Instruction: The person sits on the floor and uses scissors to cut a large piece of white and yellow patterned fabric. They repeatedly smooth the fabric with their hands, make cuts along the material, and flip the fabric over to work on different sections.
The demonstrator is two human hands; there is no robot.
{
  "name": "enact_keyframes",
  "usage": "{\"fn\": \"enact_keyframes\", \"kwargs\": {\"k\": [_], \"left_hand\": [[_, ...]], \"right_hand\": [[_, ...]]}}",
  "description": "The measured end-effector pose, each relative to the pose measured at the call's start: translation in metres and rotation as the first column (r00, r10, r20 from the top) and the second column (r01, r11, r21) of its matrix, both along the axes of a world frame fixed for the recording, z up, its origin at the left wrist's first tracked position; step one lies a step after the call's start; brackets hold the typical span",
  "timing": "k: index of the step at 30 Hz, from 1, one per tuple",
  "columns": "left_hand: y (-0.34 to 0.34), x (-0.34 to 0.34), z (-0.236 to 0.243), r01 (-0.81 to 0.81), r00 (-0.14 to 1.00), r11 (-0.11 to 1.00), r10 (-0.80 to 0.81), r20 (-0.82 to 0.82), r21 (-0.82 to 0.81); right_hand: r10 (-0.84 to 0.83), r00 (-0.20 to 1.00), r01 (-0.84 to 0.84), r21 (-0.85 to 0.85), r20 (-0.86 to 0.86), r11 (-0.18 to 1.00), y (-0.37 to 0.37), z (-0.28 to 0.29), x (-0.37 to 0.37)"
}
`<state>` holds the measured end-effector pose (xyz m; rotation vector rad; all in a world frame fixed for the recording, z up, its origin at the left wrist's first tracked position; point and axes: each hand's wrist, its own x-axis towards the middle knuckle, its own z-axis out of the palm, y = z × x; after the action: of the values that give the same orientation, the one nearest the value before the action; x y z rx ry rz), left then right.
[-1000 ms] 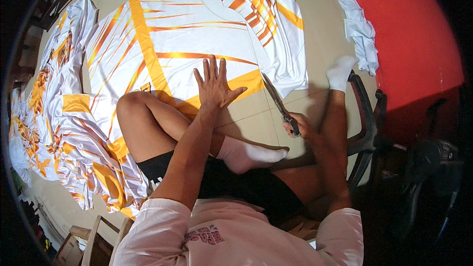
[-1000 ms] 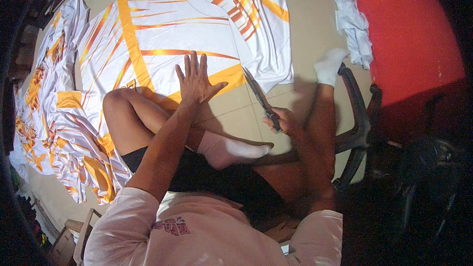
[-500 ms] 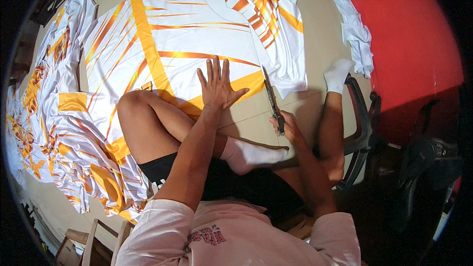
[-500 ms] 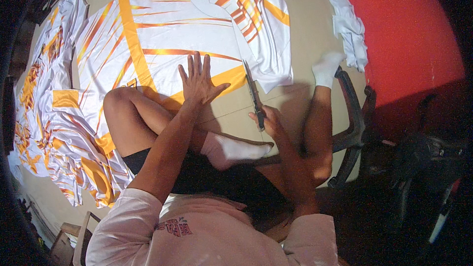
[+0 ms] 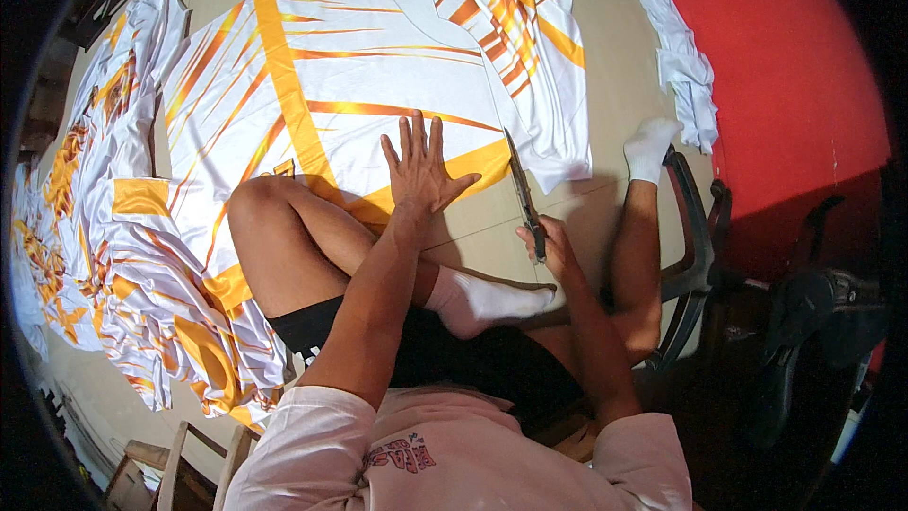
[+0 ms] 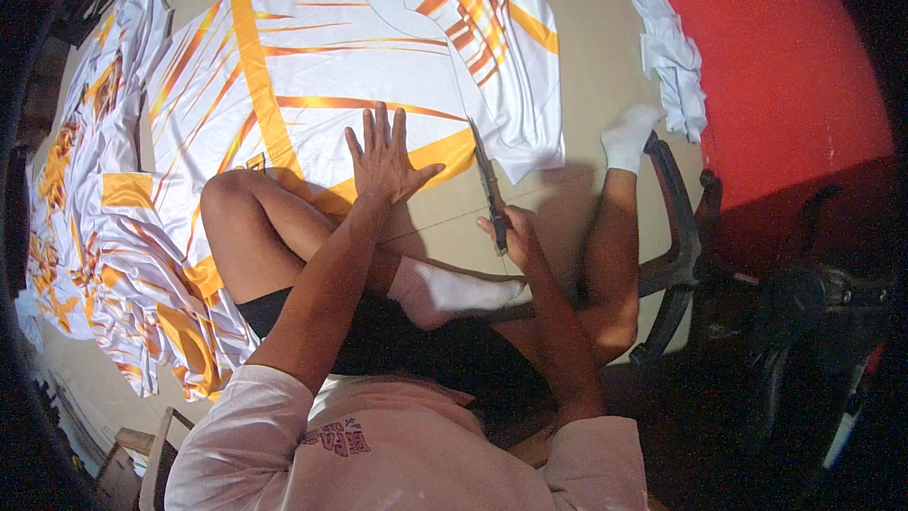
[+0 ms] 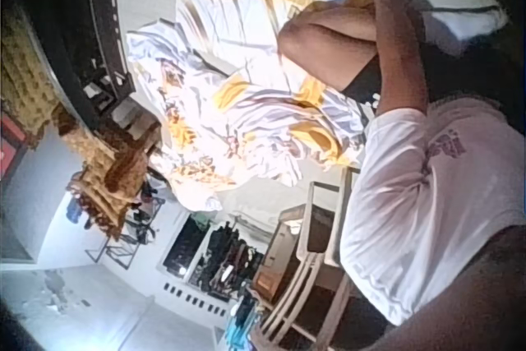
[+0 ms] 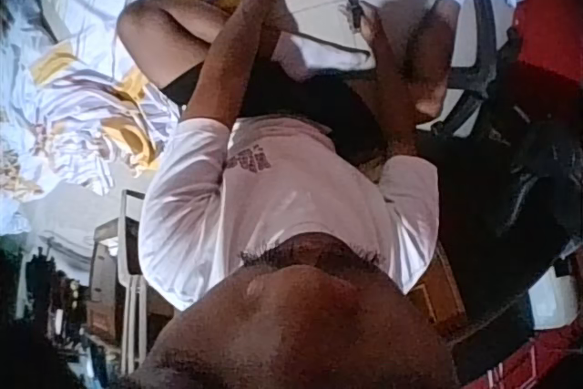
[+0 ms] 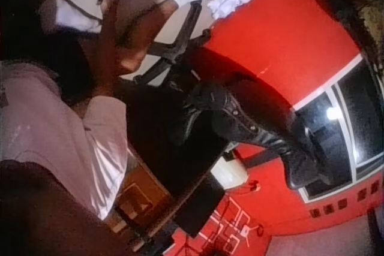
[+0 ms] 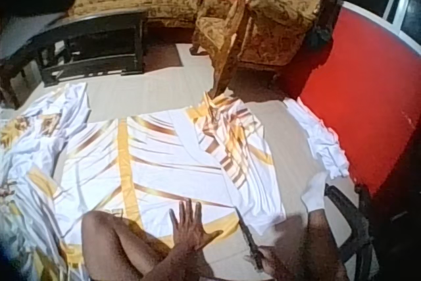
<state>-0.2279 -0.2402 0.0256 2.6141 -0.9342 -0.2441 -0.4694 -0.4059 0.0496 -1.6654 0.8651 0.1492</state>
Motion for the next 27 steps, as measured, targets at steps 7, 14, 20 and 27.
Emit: {"fn": "enact_keyframes", "kwargs": {"k": [7, 14, 20, 27], "left_hand": [[0.0, 0.0, -0.003, 0.001, 1.0, 1.0, -0.001, 0.021, 0.003], [0.0, 0.0, -0.003, -0.005, 0.999, 1.0, 0.006, 0.035, -0.02], [0.0, -0.001, -0.002, -0.003, 0.999, 0.999, 0.005, 0.034, -0.032], [0.001, 0.0, -0.002, -0.001, 1.0, 1.0, 0.001, 0.01, -0.008]], "right_hand": [[0.049, 0.999, -0.052, -0.117, -0.02, 0.992, 0.003, 0.004, 0.002], [0.061, 0.998, -0.064, -0.211, -0.02, 0.975, 0.008, 0.012, 0.004], [-0.05, 0.996, 0.055, 0.068, -0.072, 0.996, -0.001, 0.011, 0.01], [-0.031, 0.999, 0.032, 0.041, -0.044, 0.999, -0.004, 0.003, 0.022]]}}
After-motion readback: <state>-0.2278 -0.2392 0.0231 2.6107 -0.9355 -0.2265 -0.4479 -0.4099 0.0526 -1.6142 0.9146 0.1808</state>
